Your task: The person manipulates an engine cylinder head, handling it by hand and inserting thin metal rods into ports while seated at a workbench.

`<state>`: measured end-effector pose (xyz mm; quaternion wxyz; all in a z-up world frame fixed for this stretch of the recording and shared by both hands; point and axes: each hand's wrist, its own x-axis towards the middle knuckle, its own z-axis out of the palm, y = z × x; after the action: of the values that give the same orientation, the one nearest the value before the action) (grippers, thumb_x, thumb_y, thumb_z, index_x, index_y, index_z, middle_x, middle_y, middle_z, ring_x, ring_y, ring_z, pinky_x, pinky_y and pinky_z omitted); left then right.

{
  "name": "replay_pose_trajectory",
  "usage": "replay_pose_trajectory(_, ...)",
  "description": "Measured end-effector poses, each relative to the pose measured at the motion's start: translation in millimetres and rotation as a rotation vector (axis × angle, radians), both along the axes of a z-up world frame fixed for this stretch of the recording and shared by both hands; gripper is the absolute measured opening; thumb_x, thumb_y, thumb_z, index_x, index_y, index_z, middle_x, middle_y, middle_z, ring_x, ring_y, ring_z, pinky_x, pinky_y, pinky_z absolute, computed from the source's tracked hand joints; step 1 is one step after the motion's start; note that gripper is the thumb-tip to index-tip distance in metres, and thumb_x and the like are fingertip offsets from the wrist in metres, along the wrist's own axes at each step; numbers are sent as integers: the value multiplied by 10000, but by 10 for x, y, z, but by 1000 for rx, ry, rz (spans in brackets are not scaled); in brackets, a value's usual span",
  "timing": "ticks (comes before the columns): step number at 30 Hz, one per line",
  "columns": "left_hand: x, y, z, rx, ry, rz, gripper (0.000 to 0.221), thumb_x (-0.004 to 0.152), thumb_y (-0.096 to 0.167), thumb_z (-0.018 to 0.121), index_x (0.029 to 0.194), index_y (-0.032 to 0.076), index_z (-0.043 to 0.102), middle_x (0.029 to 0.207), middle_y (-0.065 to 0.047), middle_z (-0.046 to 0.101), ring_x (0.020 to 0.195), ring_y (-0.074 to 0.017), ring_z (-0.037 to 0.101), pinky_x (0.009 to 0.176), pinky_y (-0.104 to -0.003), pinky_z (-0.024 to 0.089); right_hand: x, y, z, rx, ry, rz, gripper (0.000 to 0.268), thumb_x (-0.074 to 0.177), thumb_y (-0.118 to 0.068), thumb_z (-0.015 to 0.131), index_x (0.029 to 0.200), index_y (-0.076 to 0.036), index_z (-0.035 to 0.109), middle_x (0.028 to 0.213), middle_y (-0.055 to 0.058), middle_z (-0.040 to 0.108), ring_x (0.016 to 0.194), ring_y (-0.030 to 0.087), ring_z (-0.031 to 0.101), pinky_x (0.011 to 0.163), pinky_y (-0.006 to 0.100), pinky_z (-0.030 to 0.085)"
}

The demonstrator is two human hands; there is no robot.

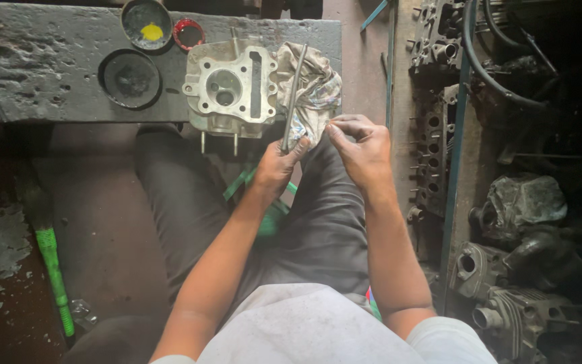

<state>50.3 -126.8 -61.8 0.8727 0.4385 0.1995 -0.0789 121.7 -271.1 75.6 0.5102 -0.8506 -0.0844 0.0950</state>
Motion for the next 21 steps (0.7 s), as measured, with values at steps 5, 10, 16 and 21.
replay_pose_trajectory(5,57,-4,249,-37,-143,103,257,891,170,834,1057,16,712,973,9,704,900,-76,625,850,-252,508,-21,51,-56,47,65,16,170,899,-106,775,1001,30,788,1024,115,778,941,140,715,862,275,552)
replay_pose_trajectory(10,77,49,292,107,-76,61,293,865,211,837,1059,16,735,963,-6,734,885,-80,653,836,-261,523,89,43,58,128,163,-78,178,902,-107,771,1010,35,785,1017,92,778,925,115,706,873,250,553)
replay_pose_trajectory(16,36,79,261,330,124,84,376,807,255,865,1097,48,748,1002,-40,765,889,-105,681,818,-257,516,203,53,447,214,-135,-238,131,961,-41,785,1059,46,776,1106,95,761,1002,124,702,894,237,552)
replay_pose_trajectory(21,-225,124,-317,173,140,103,573,801,209,809,1312,49,603,1084,-67,713,929,-148,662,824,-332,511,-31,433,700,249,-314,-58,130,1008,14,757,1134,48,763,1207,108,716,1078,139,672,923,257,539)
